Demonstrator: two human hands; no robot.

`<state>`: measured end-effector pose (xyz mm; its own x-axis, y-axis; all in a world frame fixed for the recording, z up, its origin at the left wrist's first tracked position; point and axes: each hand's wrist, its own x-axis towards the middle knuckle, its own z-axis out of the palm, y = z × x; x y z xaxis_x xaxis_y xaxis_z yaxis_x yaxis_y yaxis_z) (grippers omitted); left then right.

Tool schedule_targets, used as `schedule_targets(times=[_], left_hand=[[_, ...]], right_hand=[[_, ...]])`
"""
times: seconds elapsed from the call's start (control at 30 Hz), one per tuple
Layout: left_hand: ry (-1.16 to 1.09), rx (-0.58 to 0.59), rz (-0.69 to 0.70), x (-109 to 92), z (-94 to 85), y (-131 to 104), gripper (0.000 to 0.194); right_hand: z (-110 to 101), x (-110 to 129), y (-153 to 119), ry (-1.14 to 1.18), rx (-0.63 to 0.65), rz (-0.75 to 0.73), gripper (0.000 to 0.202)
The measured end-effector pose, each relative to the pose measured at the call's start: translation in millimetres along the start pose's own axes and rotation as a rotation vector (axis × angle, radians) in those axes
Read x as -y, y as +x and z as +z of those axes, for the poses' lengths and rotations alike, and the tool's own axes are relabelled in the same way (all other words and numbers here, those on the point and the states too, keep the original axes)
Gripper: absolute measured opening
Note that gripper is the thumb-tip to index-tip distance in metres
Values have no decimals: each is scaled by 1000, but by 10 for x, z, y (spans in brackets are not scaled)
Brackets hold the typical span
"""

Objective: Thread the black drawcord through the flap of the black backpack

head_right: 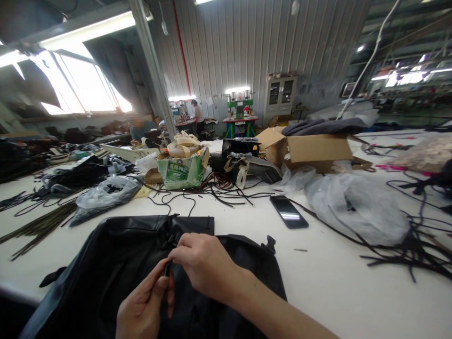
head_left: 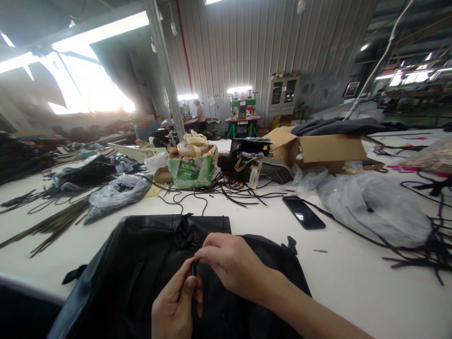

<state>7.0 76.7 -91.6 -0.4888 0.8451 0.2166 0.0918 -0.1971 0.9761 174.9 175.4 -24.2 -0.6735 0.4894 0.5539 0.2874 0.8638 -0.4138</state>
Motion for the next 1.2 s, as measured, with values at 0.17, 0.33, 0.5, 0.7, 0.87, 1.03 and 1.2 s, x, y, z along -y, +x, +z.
schedule_targets(times=[0.17,0.33,0.5,0.7,0.87,1.03,1.2], left_hand=[[64,15,48,73,-7,-2,45],[92,-21,71,45,-2,-2,46],[136,-15,101,82,-27,1,42],[264,106,220,244,-143,93,42],[332,144,208,439,-199,134,44],[320,137,227,521,-191,119,41],[138,176,58,434,-135,80,50]], right_hand=[[27,-27,-13,9,11,24,15],[21,-2,-3,-81,40,-7,15],[14,0,1,-175,66,-60,14],[33,17,6,-44,30,34,13],[110,103,31,681,1,569,7],[172,119,50,652,-59,659,4],[227,83,37,726,-68,663,5]])
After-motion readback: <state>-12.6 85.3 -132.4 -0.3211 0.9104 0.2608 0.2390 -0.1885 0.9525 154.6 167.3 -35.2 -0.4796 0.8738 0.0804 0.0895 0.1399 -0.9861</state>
